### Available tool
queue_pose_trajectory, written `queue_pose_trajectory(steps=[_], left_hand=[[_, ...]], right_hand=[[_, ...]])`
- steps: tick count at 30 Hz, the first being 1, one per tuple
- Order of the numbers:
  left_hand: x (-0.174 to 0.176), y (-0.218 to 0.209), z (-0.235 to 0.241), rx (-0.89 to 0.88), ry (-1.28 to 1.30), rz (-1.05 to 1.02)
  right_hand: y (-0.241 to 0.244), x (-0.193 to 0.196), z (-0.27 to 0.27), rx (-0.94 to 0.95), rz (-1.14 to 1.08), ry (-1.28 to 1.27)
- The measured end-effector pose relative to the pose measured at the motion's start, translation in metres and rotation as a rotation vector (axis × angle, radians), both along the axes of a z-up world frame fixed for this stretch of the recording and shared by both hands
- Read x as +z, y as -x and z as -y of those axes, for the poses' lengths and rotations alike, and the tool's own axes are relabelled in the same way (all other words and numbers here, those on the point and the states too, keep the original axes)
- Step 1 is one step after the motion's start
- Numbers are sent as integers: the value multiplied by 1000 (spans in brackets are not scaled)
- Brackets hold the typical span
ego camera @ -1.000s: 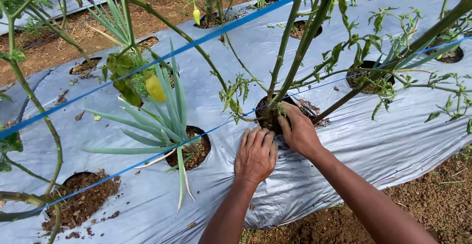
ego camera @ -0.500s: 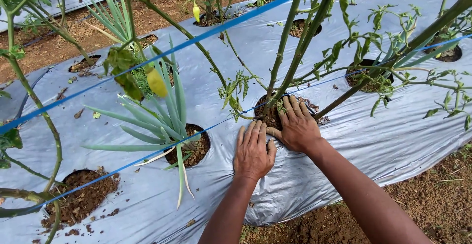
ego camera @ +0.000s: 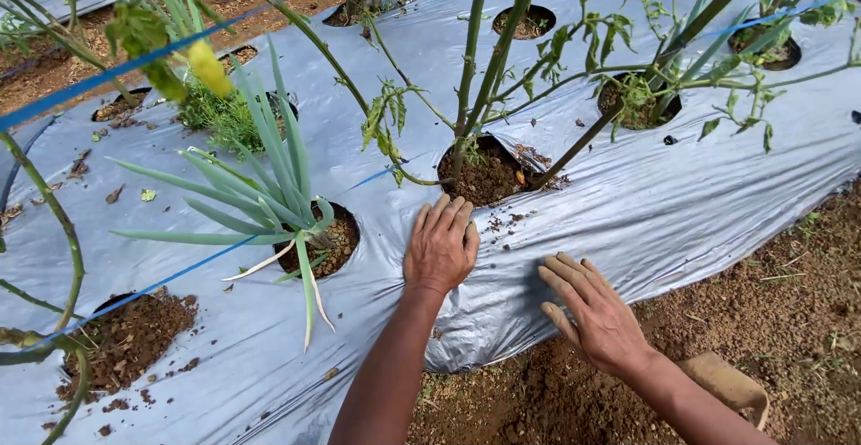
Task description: The person uses a small hand hoe to dig holes in the soil between rows of plants covered in plastic mulch, then uses their hands to apply fertilizer or adjust the soil around the plants.
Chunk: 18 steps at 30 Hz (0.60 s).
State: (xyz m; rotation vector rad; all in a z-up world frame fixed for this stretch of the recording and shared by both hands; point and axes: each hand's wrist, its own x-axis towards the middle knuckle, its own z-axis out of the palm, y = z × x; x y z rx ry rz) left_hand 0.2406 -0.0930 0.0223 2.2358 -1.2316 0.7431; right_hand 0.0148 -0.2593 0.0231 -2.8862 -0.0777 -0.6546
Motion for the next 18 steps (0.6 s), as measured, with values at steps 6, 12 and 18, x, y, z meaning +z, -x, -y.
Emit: queue_pose_trajectory(steps=[6, 12, 18], left_hand=[[-13, 1, 0, -65, -8, -1], [-22, 53, -3, -71, 6, -174], [-69, 162, -34, -484, -63, -138]], right_hand=[[142, -71, -9, -114, -149, -68], [232, -130, -45, -31, -342, -9], [242, -117, -102, 317, -98, 349]])
